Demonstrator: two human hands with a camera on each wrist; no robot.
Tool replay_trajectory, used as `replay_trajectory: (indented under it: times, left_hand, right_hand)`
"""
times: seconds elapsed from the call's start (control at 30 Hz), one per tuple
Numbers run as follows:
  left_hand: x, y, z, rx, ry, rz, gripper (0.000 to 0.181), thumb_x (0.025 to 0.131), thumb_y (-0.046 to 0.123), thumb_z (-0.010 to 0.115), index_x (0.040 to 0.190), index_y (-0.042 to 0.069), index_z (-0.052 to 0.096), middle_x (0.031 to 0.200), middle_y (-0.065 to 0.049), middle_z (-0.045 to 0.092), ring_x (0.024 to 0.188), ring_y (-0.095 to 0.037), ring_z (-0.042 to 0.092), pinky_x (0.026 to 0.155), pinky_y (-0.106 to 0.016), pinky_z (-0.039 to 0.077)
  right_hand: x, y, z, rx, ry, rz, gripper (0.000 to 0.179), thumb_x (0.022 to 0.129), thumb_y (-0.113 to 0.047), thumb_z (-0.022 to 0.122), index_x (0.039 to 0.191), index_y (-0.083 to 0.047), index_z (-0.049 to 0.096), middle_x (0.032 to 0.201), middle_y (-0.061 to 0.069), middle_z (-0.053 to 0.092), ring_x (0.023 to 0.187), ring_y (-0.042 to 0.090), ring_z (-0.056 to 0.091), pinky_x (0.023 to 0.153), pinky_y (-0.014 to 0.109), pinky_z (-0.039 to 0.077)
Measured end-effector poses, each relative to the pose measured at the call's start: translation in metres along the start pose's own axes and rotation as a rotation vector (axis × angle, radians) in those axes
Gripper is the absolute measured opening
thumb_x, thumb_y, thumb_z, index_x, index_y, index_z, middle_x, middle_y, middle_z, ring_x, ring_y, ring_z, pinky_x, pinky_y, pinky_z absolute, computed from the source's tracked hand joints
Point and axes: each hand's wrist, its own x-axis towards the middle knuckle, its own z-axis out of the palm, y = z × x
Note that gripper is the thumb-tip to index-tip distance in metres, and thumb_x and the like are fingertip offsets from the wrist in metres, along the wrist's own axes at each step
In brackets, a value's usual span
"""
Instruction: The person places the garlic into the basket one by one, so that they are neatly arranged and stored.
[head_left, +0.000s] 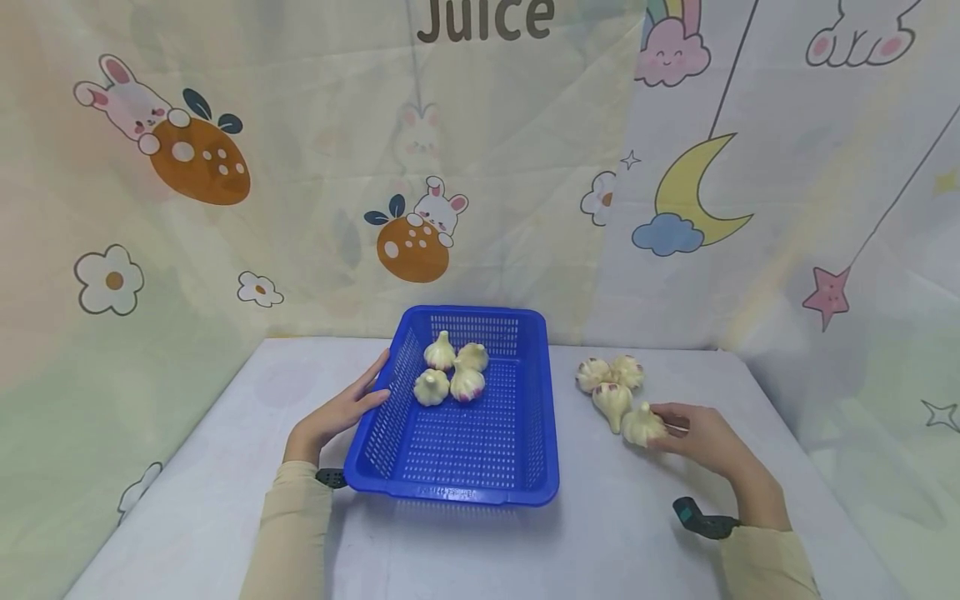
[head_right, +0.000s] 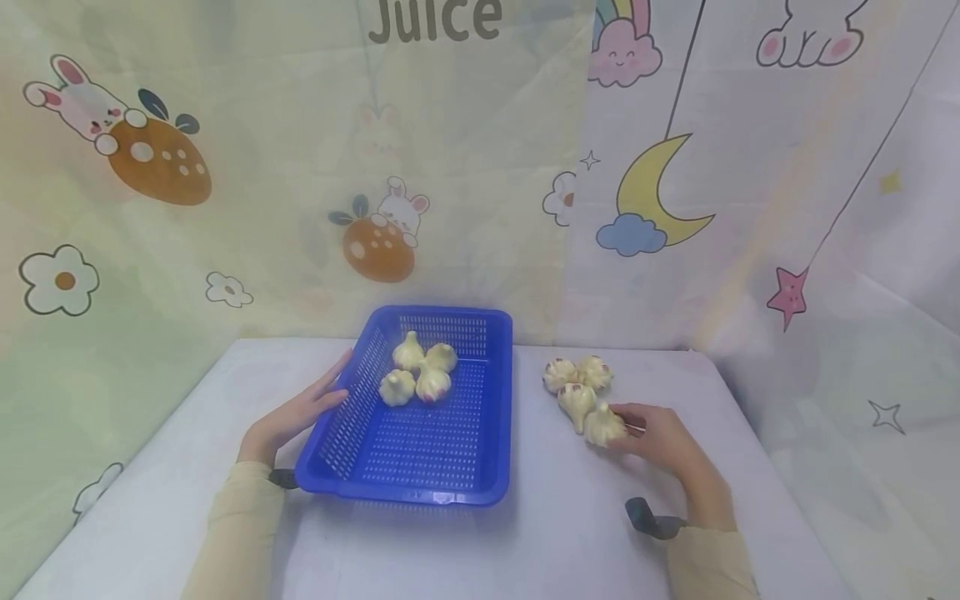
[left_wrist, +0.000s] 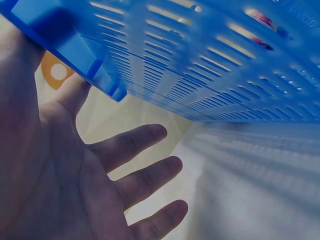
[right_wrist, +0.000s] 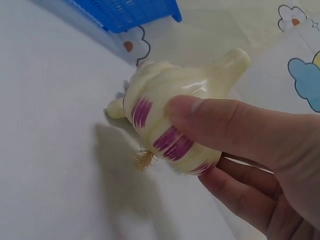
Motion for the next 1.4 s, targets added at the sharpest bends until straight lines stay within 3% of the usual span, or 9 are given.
replay_trajectory:
  times: [0.67,1.03,1.4]
  left_hand:
    - [0.0,0.001,0.0,0.002,0.011,-0.018,0.064,0.098,0.04,0.045,0.145,0.055,0.004,0.162,-0.005,0.003,0.146,-0.041,0.01,0.109,-0.07,0.01]
    - [-0.001,0.004,0.0,0.004,0.015,-0.016,0.065,0.098,0.04,0.046,0.145,0.055,0.004,0.162,-0.005,0.003,0.146,-0.04,0.009,0.11,-0.069,0.01]
    - [0.0,0.002,-0.001,-0.004,0.005,-0.006,0.064,0.099,0.039,0.044,0.146,0.054,0.003,0.162,-0.005,0.004,0.146,-0.04,0.011,0.111,-0.068,0.01]
  right_hand:
    - [0.002,-0.026,-0.002,0.039,0.05,-0.073,0.066,0.077,-0.036,0.077,0.127,0.002,0.057,0.126,0.023,0.059,0.112,0.039,0.061,0.084,0.036,0.056]
    - [0.005,-0.041,0.003,0.047,0.159,-0.189,0.059,0.081,-0.021,0.075,0.127,0.008,0.054,0.127,0.026,0.057,0.111,0.04,0.061,0.086,0.037,0.054]
    - [0.006,-0.066,0.009,0.035,0.257,-0.219,0.058,0.079,-0.015,0.077,0.128,0.007,0.054,0.128,0.027,0.056,0.11,0.04,0.061,0.084,0.04,0.053]
